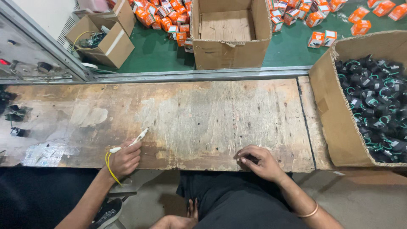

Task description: The person sits at a factory workbench and handles small black round electrical components with green wires one at a time, turning and arranging them in a row on the bench and occasionally placing them into a large cardboard bin filled with similar parts.

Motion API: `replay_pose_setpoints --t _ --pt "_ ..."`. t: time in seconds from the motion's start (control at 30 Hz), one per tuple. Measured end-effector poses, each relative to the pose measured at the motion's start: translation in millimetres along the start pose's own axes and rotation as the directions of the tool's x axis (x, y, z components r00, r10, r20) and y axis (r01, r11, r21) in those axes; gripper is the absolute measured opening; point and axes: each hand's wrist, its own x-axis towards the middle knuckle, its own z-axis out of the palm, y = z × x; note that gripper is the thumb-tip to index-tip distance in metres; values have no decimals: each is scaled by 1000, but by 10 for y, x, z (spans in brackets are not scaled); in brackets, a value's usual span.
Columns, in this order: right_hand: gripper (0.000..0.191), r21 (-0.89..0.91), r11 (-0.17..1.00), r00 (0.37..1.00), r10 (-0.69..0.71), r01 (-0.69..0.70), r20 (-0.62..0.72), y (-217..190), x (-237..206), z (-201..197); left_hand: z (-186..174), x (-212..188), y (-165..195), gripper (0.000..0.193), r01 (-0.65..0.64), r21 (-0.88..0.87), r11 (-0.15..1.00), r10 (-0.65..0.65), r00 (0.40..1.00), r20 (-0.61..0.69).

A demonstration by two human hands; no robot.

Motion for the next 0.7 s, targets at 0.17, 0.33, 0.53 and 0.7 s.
replay_pose_setpoints --t 0.17,0.33,0.53,0.7 --pt "13 30 993 993 118 -118 5 2 -62 -184 47 18 -17 41 -74 -329 942 53 996 -73" --pt "12 -5 999 998 54 -54 -15 -26 -108 -368 15 264 -1589 47 -370 -885 283 -297 844 -447" --pt "13 -6 1000 1000 19 -19 -21 -72 -79 -517 -534 338 -2683 55 -754 -557 -348 -571 642 -512" --pt "13 -4 999 998 53 -53 -23 -45 -61 -589 -363 567 -2610 61 -633 -635 -443 -638 720 -273"
